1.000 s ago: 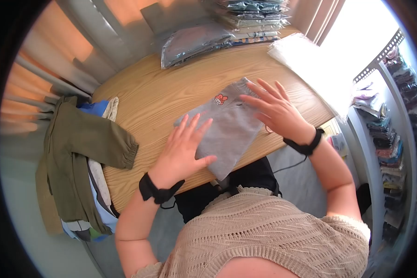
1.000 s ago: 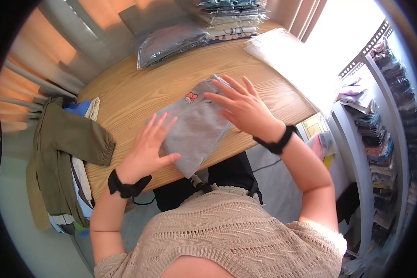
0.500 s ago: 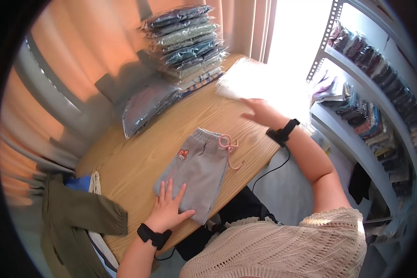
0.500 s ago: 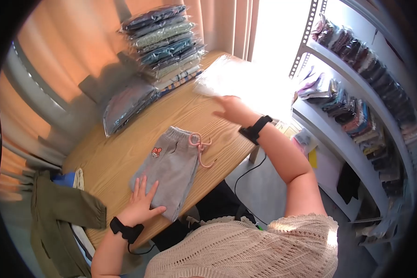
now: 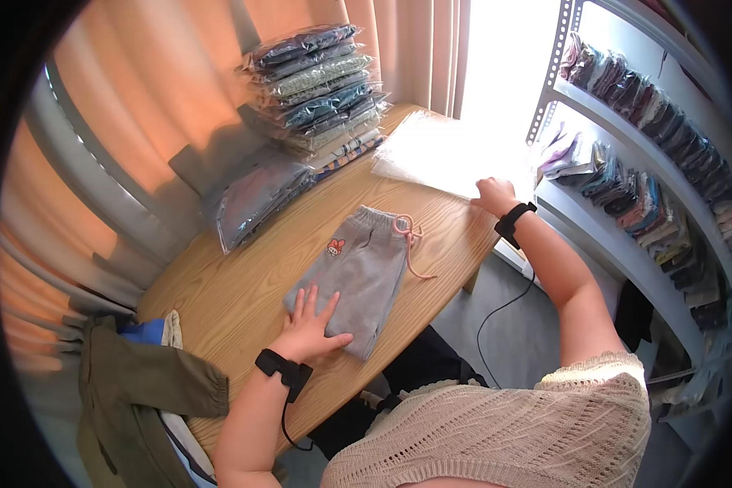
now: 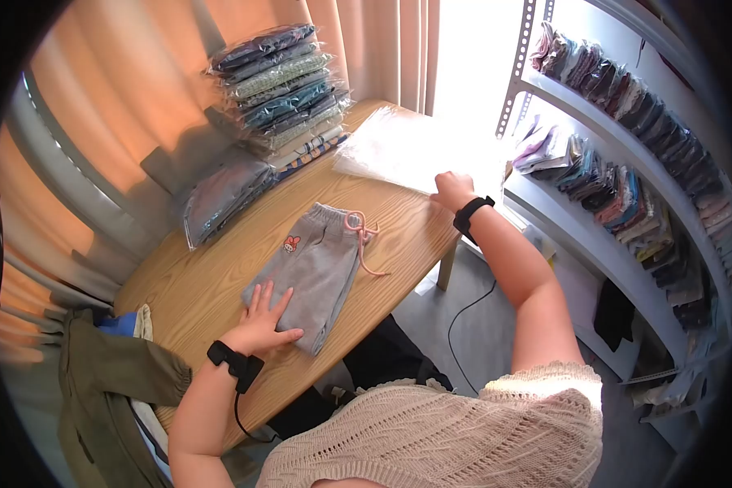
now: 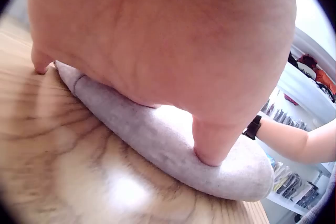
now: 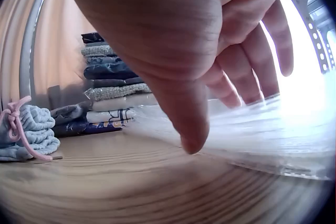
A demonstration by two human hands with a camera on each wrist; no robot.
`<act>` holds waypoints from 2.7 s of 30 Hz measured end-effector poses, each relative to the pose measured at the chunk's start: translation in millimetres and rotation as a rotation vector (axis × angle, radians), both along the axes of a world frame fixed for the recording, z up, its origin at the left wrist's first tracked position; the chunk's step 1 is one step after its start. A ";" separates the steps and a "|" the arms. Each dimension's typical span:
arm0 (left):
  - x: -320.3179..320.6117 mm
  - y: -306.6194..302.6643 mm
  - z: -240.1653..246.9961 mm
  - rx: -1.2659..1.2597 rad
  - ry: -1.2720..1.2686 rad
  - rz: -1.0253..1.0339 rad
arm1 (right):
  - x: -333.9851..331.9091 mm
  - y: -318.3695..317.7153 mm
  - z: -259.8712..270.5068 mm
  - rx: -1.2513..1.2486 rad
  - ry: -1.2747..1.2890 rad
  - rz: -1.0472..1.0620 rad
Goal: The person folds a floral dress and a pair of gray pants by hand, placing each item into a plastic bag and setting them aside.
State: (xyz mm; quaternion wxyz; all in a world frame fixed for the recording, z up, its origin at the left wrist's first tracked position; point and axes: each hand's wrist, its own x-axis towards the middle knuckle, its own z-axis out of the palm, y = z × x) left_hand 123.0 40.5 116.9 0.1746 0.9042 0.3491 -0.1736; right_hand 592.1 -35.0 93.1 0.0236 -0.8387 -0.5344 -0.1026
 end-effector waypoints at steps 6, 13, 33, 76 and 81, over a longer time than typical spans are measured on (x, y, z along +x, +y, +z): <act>1.0 0.6 0.7 0.012 0.012 0.014 | 14.1 8.9 -17.8 0.081 -0.076 -0.062; 1.2 0.1 -0.8 -0.017 0.036 0.027 | -5.7 3.8 4.9 0.251 0.110 -0.137; -48.6 -19.9 32.6 -0.012 -1.176 0.280 | -336.2 -5.2 58.1 0.204 1.616 0.788; -136.1 -152.0 -12.8 0.298 -0.402 0.355 | -199.3 31.8 -2.2 0.683 2.474 0.072; -123.2 -152.7 -14.0 0.301 -0.392 0.387 | -168.8 -12.4 26.2 1.117 2.251 0.327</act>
